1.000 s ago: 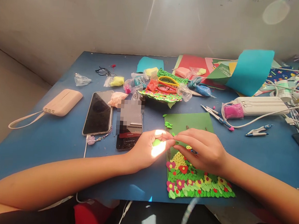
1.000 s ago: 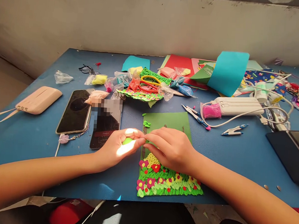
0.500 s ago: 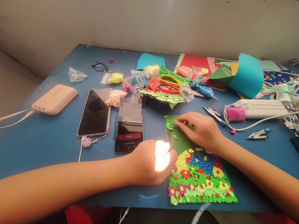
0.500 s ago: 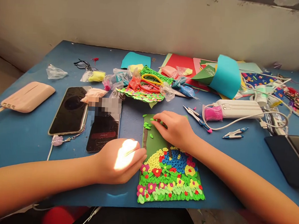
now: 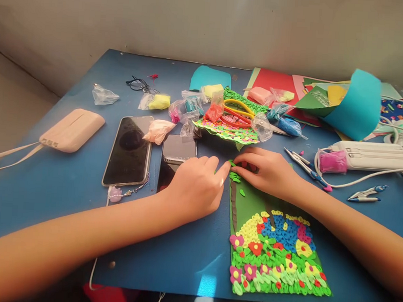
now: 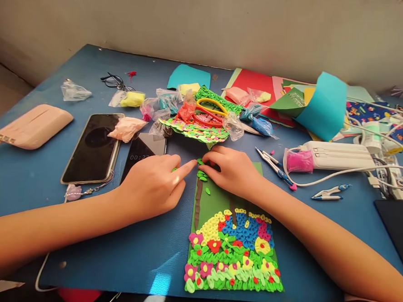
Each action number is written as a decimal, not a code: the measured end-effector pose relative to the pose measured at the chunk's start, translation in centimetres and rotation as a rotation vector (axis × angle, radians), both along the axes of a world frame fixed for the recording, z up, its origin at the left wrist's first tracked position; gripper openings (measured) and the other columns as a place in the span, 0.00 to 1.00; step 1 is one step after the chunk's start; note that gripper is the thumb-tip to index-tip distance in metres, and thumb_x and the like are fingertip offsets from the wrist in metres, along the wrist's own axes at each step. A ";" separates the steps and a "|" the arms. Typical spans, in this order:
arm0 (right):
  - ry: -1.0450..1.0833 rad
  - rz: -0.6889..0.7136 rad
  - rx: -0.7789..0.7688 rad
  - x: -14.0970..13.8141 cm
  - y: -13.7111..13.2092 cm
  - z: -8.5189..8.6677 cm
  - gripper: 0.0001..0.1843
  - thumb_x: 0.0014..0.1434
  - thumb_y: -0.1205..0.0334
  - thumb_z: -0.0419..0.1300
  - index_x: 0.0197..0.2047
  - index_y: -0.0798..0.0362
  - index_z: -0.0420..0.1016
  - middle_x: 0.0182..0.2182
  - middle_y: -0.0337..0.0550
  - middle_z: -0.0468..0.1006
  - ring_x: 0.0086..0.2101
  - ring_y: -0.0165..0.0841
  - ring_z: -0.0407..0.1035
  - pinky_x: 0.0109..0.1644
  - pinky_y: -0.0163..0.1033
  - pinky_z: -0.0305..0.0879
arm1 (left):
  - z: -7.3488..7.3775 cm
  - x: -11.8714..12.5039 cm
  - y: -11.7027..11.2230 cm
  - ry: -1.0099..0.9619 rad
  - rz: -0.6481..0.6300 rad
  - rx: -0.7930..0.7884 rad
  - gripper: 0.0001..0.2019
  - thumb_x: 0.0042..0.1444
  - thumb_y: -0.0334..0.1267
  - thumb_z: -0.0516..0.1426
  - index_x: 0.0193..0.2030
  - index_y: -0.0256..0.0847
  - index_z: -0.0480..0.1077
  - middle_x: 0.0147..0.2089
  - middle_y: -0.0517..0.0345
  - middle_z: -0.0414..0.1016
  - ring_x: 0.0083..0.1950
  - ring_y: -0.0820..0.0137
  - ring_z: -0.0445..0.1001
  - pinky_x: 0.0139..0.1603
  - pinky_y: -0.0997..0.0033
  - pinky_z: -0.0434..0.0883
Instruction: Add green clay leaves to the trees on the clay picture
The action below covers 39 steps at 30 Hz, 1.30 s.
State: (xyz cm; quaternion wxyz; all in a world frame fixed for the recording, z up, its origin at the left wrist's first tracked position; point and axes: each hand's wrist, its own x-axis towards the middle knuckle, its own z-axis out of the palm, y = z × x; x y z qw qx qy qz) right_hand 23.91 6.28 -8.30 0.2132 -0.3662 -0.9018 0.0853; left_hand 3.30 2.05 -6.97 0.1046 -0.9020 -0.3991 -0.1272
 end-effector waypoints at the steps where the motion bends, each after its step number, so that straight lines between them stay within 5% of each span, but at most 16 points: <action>1: 0.000 0.007 -0.003 0.0 0.0 0.0 0.10 0.63 0.58 0.58 0.37 0.55 0.77 0.28 0.42 0.76 0.26 0.28 0.69 0.30 0.32 0.64 | 0.0 0.1 0.0 0.009 0.000 -0.006 0.19 0.57 0.30 0.49 0.50 0.33 0.76 0.26 0.53 0.69 0.27 0.63 0.72 0.25 0.66 0.64; 14: -0.007 0.035 -0.015 0.4 -0.1 0.2 0.10 0.62 0.62 0.56 0.41 0.56 0.78 0.31 0.45 0.78 0.28 0.30 0.71 0.32 0.33 0.66 | 0.1 0.6 0.5 0.214 0.028 -0.206 0.22 0.59 0.31 0.48 0.59 0.37 0.71 0.30 0.49 0.70 0.32 0.60 0.74 0.30 0.65 0.69; 28: 0.014 0.098 -0.081 0.8 0.2 0.7 0.14 0.64 0.65 0.51 0.42 0.57 0.78 0.35 0.48 0.81 0.33 0.33 0.74 0.37 0.36 0.68 | 0.9 0.6 0.7 0.210 0.055 -0.202 0.23 0.61 0.31 0.45 0.59 0.37 0.70 0.31 0.48 0.70 0.33 0.60 0.73 0.30 0.66 0.68; 39: 0.019 0.109 -0.080 1.0 -0.1 1.2 0.15 0.57 0.69 0.52 0.39 0.57 0.80 0.30 0.47 0.79 0.28 0.29 0.70 0.33 0.33 0.63 | 1.3 0.8 0.4 0.251 0.029 -0.252 0.23 0.61 0.31 0.47 0.60 0.39 0.69 0.34 0.48 0.72 0.35 0.63 0.73 0.31 0.68 0.68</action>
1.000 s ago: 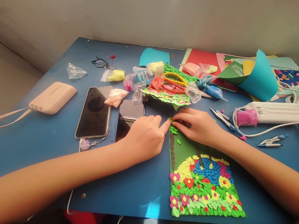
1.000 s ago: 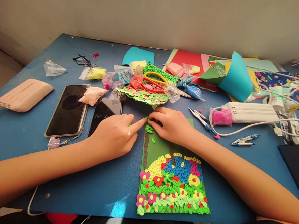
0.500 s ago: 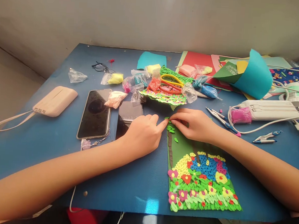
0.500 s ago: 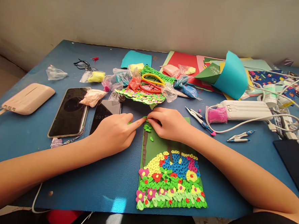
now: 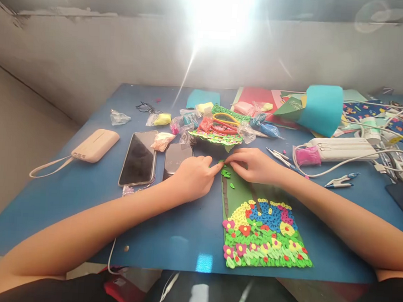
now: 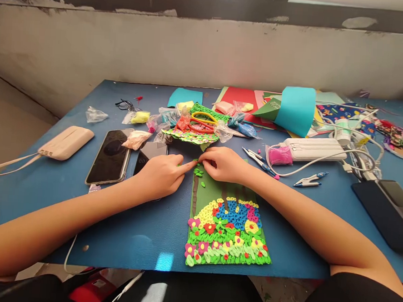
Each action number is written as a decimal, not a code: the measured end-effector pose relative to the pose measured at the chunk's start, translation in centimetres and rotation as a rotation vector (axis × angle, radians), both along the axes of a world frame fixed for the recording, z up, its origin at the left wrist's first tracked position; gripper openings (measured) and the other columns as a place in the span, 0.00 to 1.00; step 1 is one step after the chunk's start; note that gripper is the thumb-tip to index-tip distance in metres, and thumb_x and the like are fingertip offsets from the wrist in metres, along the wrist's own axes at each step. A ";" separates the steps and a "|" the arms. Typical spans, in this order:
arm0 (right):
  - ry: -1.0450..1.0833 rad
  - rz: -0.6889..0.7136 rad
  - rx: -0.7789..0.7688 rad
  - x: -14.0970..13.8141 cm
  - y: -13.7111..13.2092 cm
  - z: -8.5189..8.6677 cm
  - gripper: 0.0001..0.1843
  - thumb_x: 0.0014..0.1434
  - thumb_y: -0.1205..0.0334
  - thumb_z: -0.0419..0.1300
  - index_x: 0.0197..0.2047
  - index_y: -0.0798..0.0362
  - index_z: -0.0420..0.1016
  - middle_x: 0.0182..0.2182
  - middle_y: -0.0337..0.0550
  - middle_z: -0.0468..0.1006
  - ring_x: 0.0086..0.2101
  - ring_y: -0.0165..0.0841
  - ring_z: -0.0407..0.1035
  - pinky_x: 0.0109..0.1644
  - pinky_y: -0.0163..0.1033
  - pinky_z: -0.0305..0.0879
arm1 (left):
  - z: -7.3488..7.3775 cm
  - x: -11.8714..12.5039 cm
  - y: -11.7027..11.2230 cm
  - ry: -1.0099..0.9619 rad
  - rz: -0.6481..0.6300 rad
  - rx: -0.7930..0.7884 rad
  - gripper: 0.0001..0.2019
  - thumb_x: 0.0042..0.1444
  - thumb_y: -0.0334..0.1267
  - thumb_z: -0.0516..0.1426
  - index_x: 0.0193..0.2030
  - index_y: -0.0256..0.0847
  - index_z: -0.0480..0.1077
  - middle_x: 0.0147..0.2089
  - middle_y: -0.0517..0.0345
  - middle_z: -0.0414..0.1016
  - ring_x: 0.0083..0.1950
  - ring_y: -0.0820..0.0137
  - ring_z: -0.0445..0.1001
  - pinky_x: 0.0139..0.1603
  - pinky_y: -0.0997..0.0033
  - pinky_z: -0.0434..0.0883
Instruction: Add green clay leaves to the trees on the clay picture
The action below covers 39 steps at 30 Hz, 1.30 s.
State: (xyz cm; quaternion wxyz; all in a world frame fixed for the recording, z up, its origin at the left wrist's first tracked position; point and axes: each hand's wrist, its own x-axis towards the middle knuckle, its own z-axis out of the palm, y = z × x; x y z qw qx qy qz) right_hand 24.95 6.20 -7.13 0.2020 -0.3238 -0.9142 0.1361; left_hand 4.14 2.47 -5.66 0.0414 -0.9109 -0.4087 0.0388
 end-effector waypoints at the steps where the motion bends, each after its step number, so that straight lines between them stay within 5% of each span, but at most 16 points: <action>1: 0.001 -0.001 -0.002 0.0 0.0 0.1 0.15 0.57 0.69 0.52 0.39 0.57 0.79 0.30 0.46 0.80 0.28 0.29 0.70 0.33 0.33 0.62 | 0.1 0.0 -0.1 -0.003 0.000 0.000 0.23 0.60 0.30 0.47 0.60 0.39 0.69 0.34 0.48 0.72 0.35 0.63 0.73 0.31 0.68 0.69; 9: 0.009 0.004 -0.031 0.1 0.1 0.4 0.13 0.55 0.71 0.52 0.36 0.57 0.79 0.29 0.45 0.81 0.27 0.29 0.71 0.32 0.32 0.63 | 0.0 0.1 -0.6 -0.117 0.025 -0.085 0.23 0.60 0.30 0.46 0.59 0.39 0.70 0.35 0.47 0.72 0.36 0.60 0.73 0.33 0.65 0.70; 16: 0.026 0.049 -0.008 0.5 -0.3 2.0 0.12 0.59 0.67 0.54 0.40 0.56 0.79 0.32 0.44 0.81 0.29 0.28 0.72 0.33 0.33 0.63 | 0.2 -0.2 -0.2 -0.503 0.102 -0.244 0.24 0.60 0.30 0.42 0.62 0.29 0.62 0.41 0.46 0.73 0.42 0.64 0.74 0.45 0.63 0.72; 21: 0.092 0.071 0.115 -0.2 -1.8 3.1 0.12 0.64 0.59 0.56 0.44 0.56 0.77 0.36 0.45 0.80 0.31 0.28 0.71 0.34 0.34 0.64 | 0.6 0.3 -0.4 -0.774 0.077 -0.473 0.26 0.64 0.33 0.38 0.67 0.26 0.45 0.44 0.45 0.73 0.38 0.70 0.73 0.39 0.70 0.74; 25: 0.128 0.123 0.326 -0.8 -2.6 2.9 0.11 0.66 0.63 0.55 0.46 0.53 0.77 0.39 0.43 0.81 0.37 0.28 0.74 0.37 0.33 0.67 | 0.7 0.6 -1.1 -1.119 0.042 -0.832 0.29 0.65 0.39 0.44 0.70 0.36 0.43 0.63 0.39 0.62 0.52 0.66 0.71 0.49 0.66 0.74; 28: 0.170 0.165 0.405 -1.1 -2.8 2.6 0.10 0.65 0.65 0.54 0.44 0.54 0.77 0.38 0.43 0.81 0.37 0.28 0.74 0.38 0.33 0.69 | 0.9 0.5 -1.4 -1.218 0.042 -0.976 0.33 0.63 0.41 0.49 0.72 0.40 0.41 0.68 0.40 0.55 0.59 0.61 0.67 0.53 0.64 0.72; 34: 0.259 0.262 0.238 -1.1 -2.9 3.2 0.13 0.66 0.68 0.52 0.34 0.53 0.76 0.32 0.40 0.79 0.32 0.25 0.73 0.38 0.31 0.70 | 1.4 0.4 -1.6 -1.176 0.002 -1.032 0.32 0.62 0.45 0.52 0.71 0.41 0.46 0.46 0.48 0.72 0.42 0.67 0.72 0.44 0.65 0.72; 39: 0.312 0.120 0.260 -0.4 -2.7 4.6 0.06 0.64 0.65 0.56 0.35 0.53 0.73 0.30 0.39 0.77 0.29 0.25 0.70 0.35 0.32 0.67 | 2.0 0.0 -1.2 -1.238 0.059 -0.877 0.20 0.61 0.42 0.50 0.58 0.36 0.64 0.31 0.60 0.63 0.30 0.73 0.62 0.32 0.72 0.65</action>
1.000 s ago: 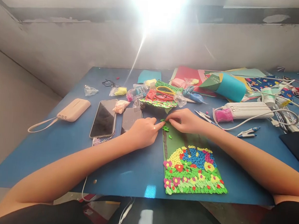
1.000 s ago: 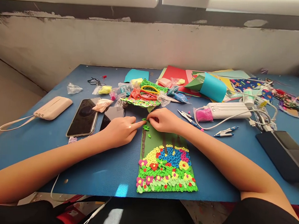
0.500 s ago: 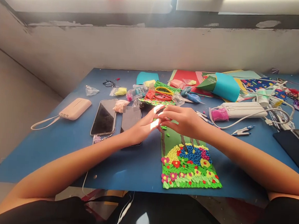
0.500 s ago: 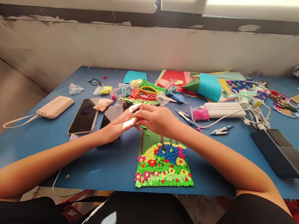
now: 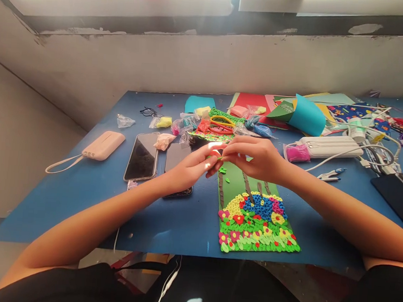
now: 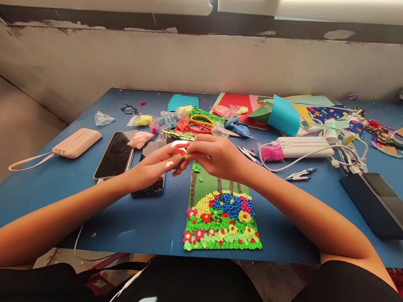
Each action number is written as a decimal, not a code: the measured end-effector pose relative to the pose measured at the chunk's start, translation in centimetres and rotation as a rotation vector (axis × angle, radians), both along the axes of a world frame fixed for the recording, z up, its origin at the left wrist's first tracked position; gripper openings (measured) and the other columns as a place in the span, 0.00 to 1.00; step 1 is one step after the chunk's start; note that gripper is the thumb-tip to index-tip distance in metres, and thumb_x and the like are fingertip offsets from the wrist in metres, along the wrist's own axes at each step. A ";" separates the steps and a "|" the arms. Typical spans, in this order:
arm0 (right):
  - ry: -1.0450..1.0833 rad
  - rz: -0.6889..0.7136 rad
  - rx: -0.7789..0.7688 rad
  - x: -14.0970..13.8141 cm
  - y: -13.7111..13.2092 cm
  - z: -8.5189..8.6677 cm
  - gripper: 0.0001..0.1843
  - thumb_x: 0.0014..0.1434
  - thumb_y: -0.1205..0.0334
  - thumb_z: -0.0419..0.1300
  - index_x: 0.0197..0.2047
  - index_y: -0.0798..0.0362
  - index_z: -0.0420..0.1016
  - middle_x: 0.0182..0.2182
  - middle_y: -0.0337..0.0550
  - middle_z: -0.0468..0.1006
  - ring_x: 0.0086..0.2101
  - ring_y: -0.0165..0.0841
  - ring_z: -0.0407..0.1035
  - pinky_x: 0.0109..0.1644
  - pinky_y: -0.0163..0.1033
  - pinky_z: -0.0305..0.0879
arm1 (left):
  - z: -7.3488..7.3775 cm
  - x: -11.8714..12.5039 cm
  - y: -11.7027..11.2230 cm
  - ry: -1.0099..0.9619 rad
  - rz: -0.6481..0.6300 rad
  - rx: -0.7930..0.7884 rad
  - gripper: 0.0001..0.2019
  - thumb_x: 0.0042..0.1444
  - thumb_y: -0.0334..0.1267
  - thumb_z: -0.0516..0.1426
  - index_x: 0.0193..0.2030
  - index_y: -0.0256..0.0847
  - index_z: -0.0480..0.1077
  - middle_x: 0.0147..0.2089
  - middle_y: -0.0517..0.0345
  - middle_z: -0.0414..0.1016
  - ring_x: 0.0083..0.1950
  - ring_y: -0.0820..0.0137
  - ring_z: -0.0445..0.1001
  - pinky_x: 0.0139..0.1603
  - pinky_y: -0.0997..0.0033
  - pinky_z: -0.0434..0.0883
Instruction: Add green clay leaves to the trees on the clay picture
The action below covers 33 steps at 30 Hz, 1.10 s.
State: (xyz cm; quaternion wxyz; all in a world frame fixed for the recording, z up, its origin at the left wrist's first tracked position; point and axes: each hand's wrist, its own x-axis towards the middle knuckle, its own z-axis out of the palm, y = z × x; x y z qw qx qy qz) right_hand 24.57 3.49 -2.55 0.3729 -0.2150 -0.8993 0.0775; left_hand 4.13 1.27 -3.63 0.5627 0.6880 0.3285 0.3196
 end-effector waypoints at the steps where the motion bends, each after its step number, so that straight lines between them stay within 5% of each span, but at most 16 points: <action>1: 0.023 -0.047 -0.016 0.2 0.1 0.2 0.06 0.64 0.65 0.55 0.35 0.54 0.72 0.28 0.38 0.76 0.27 0.25 0.68 0.33 0.32 0.66 | 0.1 -0.2 0.2 0.020 0.040 0.002 0.18 0.60 0.40 0.50 0.54 0.36 0.67 0.30 0.61 0.62 0.28 0.74 0.61 0.30 0.73 0.63; 8: 0.037 -0.184 -0.134 1.0 1.0 0.3 0.07 0.62 0.67 0.55 0.37 0.54 0.75 0.27 0.38 0.79 0.26 0.24 0.72 0.33 0.30 0.67 | -0.1 -1.0 1.1 0.135 0.201 0.008 0.12 0.56 0.43 0.51 0.32 0.36 0.70 0.22 0.64 0.57 0.24 0.75 0.56 0.25 0.75 0.55; 17: -0.088 -0.190 -0.140 0.6 0.9 -0.5 0.10 0.62 0.60 0.58 0.33 0.53 0.77 0.25 0.36 0.80 0.25 0.25 0.71 0.31 0.30 0.66 | -0.5 -1.1 1.2 0.179 0.172 -0.113 0.13 0.53 0.43 0.53 0.31 0.35 0.72 0.19 0.65 0.59 0.22 0.77 0.57 0.23 0.77 0.55; 23: -0.044 -0.104 0.039 0.0 -0.1 -0.3 0.09 0.64 0.64 0.56 0.37 0.54 0.78 0.30 0.37 0.83 0.29 0.26 0.76 0.34 0.28 0.69 | 0.1 -0.6 0.4 0.054 0.113 -0.199 0.13 0.50 0.46 0.56 0.25 0.37 0.68 0.18 0.66 0.57 0.20 0.79 0.52 0.22 0.76 0.49; 27: -0.021 -0.098 0.175 -0.4 -1.0 -0.6 0.06 0.62 0.63 0.61 0.36 0.54 0.79 0.33 0.40 0.84 0.30 0.29 0.78 0.32 0.29 0.71 | 0.2 -0.4 -0.3 -0.042 0.111 -0.215 0.22 0.51 0.52 0.59 0.18 0.38 0.60 0.18 0.66 0.55 0.21 0.80 0.49 0.22 0.75 0.47; 33: -0.045 -0.127 0.316 -1.1 -2.0 -0.9 0.07 0.63 0.64 0.59 0.37 0.53 0.79 0.36 0.41 0.84 0.31 0.30 0.79 0.30 0.29 0.72 | 0.1 -0.2 -1.1 -0.113 0.144 -0.269 0.23 0.44 0.56 0.66 0.22 0.36 0.69 0.17 0.68 0.54 0.21 0.81 0.49 0.22 0.76 0.47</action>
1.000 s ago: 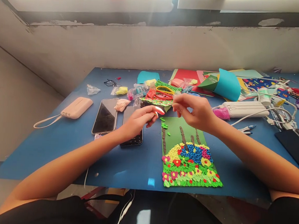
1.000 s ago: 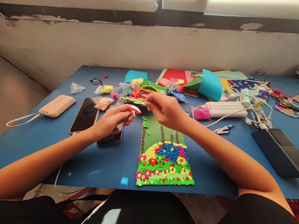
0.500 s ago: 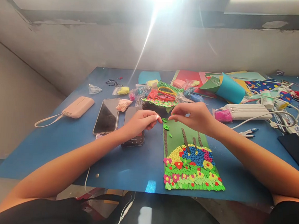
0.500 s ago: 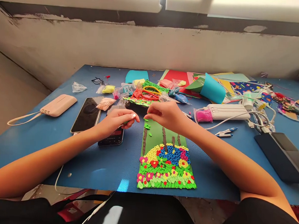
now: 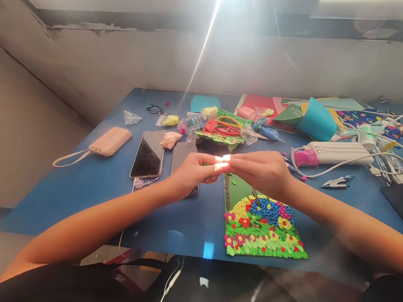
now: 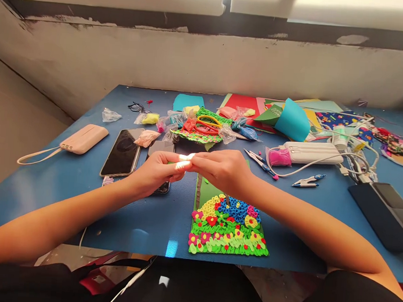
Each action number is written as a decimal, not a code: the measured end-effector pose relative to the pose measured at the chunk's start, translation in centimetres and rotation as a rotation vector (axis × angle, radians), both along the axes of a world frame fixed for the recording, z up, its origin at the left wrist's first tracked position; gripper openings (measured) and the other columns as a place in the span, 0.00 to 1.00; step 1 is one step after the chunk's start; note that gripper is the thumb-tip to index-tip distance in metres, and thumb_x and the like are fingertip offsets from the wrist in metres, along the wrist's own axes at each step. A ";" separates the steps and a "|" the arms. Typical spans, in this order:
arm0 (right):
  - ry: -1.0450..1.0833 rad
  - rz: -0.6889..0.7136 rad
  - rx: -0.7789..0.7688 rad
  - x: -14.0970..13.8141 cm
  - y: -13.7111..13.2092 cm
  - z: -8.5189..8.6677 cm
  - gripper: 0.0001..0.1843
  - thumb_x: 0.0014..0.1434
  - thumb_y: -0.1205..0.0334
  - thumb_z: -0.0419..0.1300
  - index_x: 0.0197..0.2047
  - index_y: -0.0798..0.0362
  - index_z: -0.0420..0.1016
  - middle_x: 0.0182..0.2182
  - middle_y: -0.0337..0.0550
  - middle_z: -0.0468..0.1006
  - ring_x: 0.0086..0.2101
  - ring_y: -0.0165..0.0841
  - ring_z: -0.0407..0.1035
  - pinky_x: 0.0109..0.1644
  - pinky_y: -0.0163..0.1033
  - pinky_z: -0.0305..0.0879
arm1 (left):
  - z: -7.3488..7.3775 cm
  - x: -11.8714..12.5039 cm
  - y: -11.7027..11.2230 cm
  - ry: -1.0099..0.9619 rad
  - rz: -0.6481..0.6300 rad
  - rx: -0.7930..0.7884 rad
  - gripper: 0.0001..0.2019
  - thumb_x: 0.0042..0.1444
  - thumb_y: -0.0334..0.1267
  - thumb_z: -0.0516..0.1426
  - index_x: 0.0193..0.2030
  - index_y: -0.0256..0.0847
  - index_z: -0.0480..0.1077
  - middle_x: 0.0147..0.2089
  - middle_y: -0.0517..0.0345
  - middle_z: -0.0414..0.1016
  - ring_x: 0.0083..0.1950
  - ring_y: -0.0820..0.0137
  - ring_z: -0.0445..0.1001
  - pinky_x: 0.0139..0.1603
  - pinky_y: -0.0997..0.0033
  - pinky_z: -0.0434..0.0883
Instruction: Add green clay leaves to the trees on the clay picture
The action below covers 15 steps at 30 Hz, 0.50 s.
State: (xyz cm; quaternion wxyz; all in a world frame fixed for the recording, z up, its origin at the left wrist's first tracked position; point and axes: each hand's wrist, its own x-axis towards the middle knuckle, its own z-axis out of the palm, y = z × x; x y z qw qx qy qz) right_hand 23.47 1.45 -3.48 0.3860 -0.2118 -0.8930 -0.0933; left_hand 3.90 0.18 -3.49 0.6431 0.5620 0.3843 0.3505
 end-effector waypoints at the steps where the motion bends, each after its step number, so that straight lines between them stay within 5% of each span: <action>1: 0.012 0.003 -0.002 -0.1 0.0 0.1 0.06 0.63 0.63 0.60 0.38 0.54 0.79 0.36 0.42 0.84 0.31 0.30 0.79 0.31 0.29 0.72 | 0.0 0.0 -0.1 -0.009 0.016 -0.005 0.23 0.43 0.56 0.66 0.22 0.36 0.69 0.17 0.68 0.54 0.21 0.81 0.49 0.22 0.76 0.47; 15: 0.051 0.124 -0.138 0.5 0.6 0.8 0.06 0.61 0.70 0.60 0.37 0.53 0.79 0.36 0.41 0.84 0.34 0.29 0.79 0.36 0.29 0.76 | 0.2 -0.1 0.1 0.012 0.118 0.018 0.19 0.40 0.51 0.68 0.28 0.34 0.76 0.17 0.68 0.57 0.20 0.81 0.52 0.20 0.78 0.47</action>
